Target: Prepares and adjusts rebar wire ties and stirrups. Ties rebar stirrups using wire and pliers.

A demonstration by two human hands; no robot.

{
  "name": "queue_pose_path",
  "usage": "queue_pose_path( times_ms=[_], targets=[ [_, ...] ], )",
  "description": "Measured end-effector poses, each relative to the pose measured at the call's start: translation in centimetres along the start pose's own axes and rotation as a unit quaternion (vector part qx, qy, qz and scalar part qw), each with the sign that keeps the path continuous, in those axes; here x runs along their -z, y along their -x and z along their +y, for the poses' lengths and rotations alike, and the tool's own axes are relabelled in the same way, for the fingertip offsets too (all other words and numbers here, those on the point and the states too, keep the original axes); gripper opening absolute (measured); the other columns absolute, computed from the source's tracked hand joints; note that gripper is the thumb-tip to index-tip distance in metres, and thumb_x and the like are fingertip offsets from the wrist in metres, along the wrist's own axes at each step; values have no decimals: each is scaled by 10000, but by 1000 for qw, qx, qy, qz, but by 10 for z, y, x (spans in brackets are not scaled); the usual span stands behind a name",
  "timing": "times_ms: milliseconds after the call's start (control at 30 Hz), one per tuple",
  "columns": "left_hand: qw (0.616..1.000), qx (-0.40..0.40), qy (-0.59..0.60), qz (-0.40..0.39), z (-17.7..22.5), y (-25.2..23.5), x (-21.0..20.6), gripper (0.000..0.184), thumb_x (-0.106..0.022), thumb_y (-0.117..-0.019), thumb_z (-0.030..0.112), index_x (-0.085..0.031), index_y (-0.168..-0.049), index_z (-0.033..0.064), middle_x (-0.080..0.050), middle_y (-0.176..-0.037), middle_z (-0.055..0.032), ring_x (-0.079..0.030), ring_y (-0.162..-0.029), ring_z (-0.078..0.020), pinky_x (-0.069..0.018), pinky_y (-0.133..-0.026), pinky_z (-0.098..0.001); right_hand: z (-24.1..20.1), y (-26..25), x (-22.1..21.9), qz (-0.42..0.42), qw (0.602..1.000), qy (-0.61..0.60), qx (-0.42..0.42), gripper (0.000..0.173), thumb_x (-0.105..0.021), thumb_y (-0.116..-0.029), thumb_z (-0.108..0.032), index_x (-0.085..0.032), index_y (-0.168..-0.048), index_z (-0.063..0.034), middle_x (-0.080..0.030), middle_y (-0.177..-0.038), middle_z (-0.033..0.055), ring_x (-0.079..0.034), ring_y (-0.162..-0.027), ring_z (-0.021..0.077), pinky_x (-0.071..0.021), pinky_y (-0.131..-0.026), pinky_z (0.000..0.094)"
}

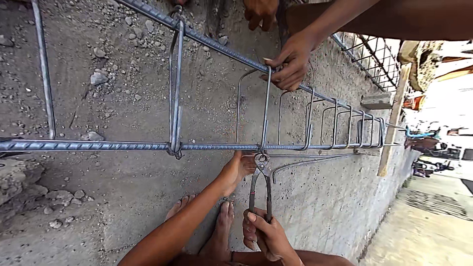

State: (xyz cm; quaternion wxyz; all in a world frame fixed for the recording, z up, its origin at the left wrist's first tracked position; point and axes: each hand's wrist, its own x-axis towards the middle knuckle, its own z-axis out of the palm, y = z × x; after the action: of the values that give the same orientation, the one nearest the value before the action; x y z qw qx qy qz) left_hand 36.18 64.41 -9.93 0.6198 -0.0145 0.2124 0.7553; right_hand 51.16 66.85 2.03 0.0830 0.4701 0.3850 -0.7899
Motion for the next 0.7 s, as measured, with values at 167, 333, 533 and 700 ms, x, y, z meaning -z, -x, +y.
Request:
queue_pose_path(
  times_ms=[167, 333, 533, 700],
  targets=[
    [984, 51, 58, -158, 5, 36, -47, 354, -428, -1089, 389, -600, -1098, 80, -678, -937, 22, -678, -909, -100, -560, -907, -307, -8, 4, 15, -170, 980, -100, -34, 270, -675, -980, -392, -738, -963, -130, -654, -697, -71, -661, -599, 41, -569, -556, 213],
    [986, 106, 100, 81, 14, 19, -95, 288, -510, -1090, 206, -461, -810, 162, -326, -547, 88, -376, -475, -51, -440, -563, -220, -36, 5, 49, -227, 971, -28, -72, 289, -654, -990, -401, -757, -1029, -134, -719, -774, -31, -711, -670, 91, -609, -626, 271],
    [983, 50, 119, 129, 4, 3, -99, 260, -499, -1084, 140, -460, -827, 141, -354, -555, 72, -386, -471, -57, -431, -538, -221, -48, 39, 2, 256, 674, 675, 157, 784, -765, -835, -450, -527, -1396, 43, -678, -1200, 151, -682, -1030, 245, -573, -867, 418],
    [977, 35, 135, 160, -1, 0, -116, 264, -509, -1082, 152, -457, -823, 141, -355, -562, 61, -394, -480, -70, -428, -540, -230, -2, 20, -27, 444, 514, 709, 192, 741, -687, -815, -245, -482, -1424, 124, -560, -1376, 328, -594, -1207, 500, -480, -979, 620]
  ],
)
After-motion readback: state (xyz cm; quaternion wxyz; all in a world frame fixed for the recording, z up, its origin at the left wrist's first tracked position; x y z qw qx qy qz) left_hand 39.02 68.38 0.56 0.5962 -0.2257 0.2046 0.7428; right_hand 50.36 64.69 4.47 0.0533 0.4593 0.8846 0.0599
